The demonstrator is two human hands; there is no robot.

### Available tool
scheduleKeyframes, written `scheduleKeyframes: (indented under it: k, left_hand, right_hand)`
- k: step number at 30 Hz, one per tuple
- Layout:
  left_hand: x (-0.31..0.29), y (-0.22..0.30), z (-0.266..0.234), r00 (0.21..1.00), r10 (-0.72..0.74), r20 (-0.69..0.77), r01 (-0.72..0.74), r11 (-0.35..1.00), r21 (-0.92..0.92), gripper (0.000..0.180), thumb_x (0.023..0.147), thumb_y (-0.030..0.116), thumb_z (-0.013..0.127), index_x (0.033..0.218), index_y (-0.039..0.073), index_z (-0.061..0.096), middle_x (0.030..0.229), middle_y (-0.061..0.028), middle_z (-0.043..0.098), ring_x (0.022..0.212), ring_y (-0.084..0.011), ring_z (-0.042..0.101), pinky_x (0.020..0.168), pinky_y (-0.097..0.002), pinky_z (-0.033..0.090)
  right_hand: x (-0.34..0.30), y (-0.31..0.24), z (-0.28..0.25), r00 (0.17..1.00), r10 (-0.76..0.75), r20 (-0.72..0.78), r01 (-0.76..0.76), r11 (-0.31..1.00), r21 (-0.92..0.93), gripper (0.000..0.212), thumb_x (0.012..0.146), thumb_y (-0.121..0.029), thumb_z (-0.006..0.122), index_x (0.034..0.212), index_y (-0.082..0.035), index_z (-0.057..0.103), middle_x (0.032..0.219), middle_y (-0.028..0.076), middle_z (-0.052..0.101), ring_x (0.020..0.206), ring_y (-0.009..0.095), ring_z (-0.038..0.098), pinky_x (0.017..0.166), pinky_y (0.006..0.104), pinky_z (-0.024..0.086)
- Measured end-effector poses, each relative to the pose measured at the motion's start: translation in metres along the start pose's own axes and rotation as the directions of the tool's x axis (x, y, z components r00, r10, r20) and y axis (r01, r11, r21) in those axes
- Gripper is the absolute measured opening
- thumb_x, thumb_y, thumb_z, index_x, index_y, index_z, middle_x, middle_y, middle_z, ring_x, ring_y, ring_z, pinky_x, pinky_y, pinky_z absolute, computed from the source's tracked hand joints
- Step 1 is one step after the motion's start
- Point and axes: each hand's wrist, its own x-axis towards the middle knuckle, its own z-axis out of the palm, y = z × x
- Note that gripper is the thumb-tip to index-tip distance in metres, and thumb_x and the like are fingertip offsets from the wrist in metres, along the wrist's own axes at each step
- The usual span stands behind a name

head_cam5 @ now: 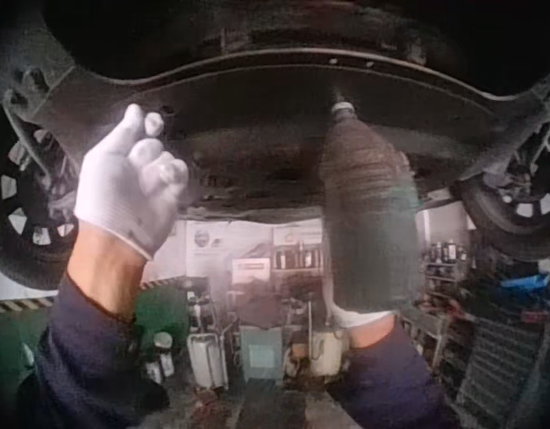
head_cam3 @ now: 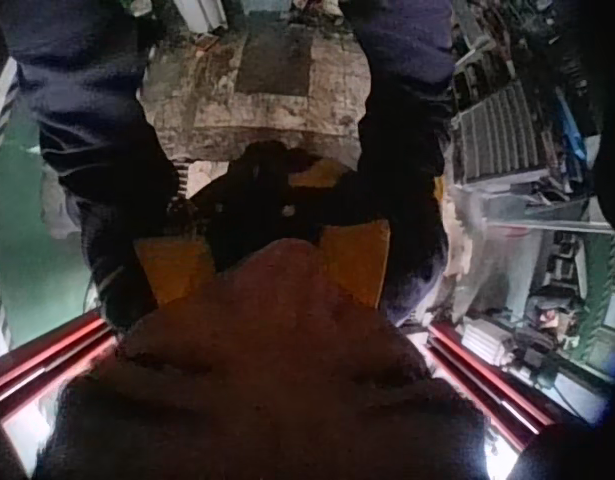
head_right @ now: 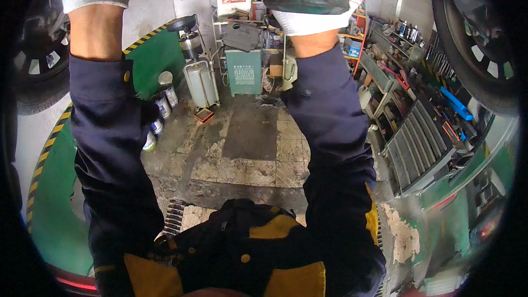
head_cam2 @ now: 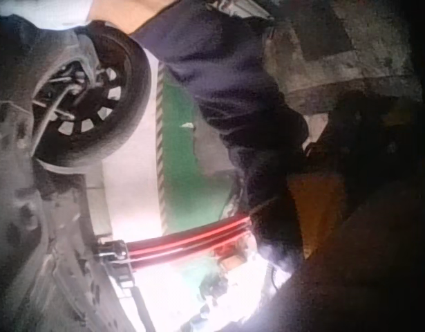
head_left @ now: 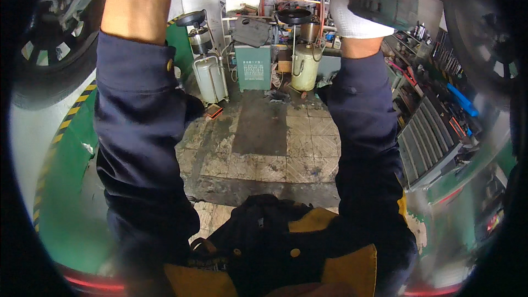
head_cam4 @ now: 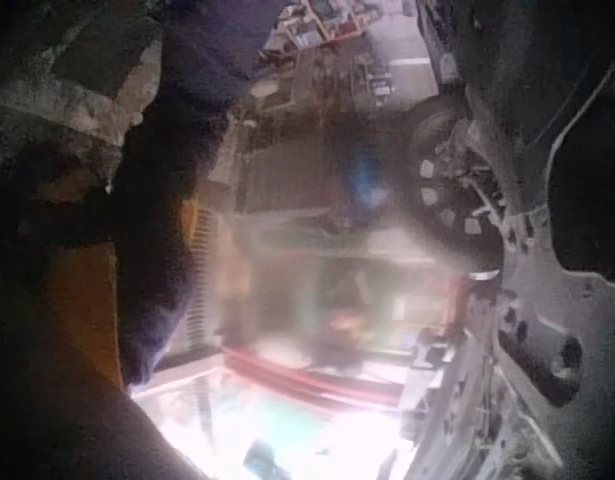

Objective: The person uses a cordless impact wrench to remove bolts from a car's underbody shield while the vehicle is raised on a lift. After removing several bolts, the person detaches the shield and places it on the floor.

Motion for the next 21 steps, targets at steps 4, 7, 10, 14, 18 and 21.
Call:
scheduleKeyframes:
  k: [4, 7, 10, 14, 18, 21]
  left_hand:
    - [0.004, 0.003, -0.008, 0.992, 0.108, -0.071, -0.075, 0.931, 0.358, 0.029, 0.104, 0.039, 0.061, 0.094, 0.011, 0.064, 0.064, 0.0054, 0.047, 0.055, -0.0092, 0.042, 0.053, -0.0259, 0.04]
    - [0.005, 0.011, -0.014, 0.998, 0.068, -0.017, -0.054, 0.905, 0.421, 0.034, 0.102, 0.04, 0.065, 0.094, 0.007, 0.071, 0.065, 0.0059, 0.048, 0.055, -0.0088, 0.044, 0.05, -0.0264, 0.039]
    - [0.004, 0.018, -0.016, 0.994, -0.002, -0.113, 0.059, 0.859, 0.509, 0.036, 0.1, 0.04, 0.067, 0.096, 0.005, 0.071, 0.066, 0.0051, 0.049, 0.055, -0.0094, 0.048, 0.051, -0.0255, 0.04]
    - [0.003, 0.022, -0.02, 0.999, 0.042, 0.009, -0.041, 0.863, 0.503, 0.029, 0.1, 0.031, 0.068, 0.101, 0.002, 0.071, 0.087, -0.0052, 0.068, 0.063, -0.0137, 0.06, 0.053, -0.028, 0.048]
    - [0.006, 0.03, -0.031, 0.994, -0.076, 0.078, 0.022, 0.844, 0.536, 0.023, 0.099, 0.021, 0.067, 0.106, 0.0, 0.072, 0.087, -0.0057, 0.07, 0.06, -0.0143, 0.061, 0.052, -0.0285, 0.049]
    - [0.008, 0.033, -0.035, 0.994, -0.078, 0.07, 0.034, 0.872, 0.489, 0.021, 0.098, 0.018, 0.066, 0.109, 0.0, 0.072, 0.083, -0.0053, 0.069, 0.057, -0.0141, 0.059, 0.053, -0.0272, 0.049]
  right_hand:
    - [0.008, 0.003, -0.001, 0.999, -0.016, -0.051, 0.015, 1.0, -0.023, 0.047, 0.092, -0.018, 0.069, 0.138, -0.013, 0.064, 0.138, 0.012, 0.064, 0.128, 0.033, 0.059, 0.11, 0.0436, 0.044]
    - [0.017, -0.002, -0.002, 0.993, -0.04, -0.109, 0.035, 0.999, -0.042, 0.047, 0.092, -0.018, 0.069, 0.138, -0.014, 0.064, 0.139, 0.012, 0.064, 0.129, 0.033, 0.059, 0.11, 0.0435, 0.044]
    - [0.025, -0.016, -0.007, 0.983, -0.077, -0.167, 0.066, 0.995, -0.075, 0.047, 0.092, -0.018, 0.069, 0.139, -0.014, 0.064, 0.139, 0.012, 0.064, 0.129, 0.033, 0.059, 0.11, 0.0435, 0.044]
    - [0.015, -0.046, -0.028, 0.995, 0.062, -0.075, -0.039, 0.959, 0.282, 0.045, 0.093, -0.019, 0.067, 0.137, -0.017, 0.065, 0.137, 0.011, 0.066, 0.13, 0.032, 0.059, 0.111, 0.0427, 0.045]
    - [0.014, -0.063, -0.031, 0.974, 0.225, -0.029, -0.19, 0.879, 0.438, 0.041, 0.094, -0.023, 0.07, 0.132, -0.01, 0.067, 0.134, 0.013, 0.067, 0.125, 0.033, 0.062, 0.107, 0.0454, 0.046]
    - [0.012, -0.078, -0.028, 0.951, 0.308, 0.038, -0.274, 0.775, 0.57, 0.034, 0.093, -0.022, 0.072, 0.124, -0.008, 0.071, 0.121, 0.013, 0.071, 0.111, 0.033, 0.067, 0.097, 0.0446, 0.05]
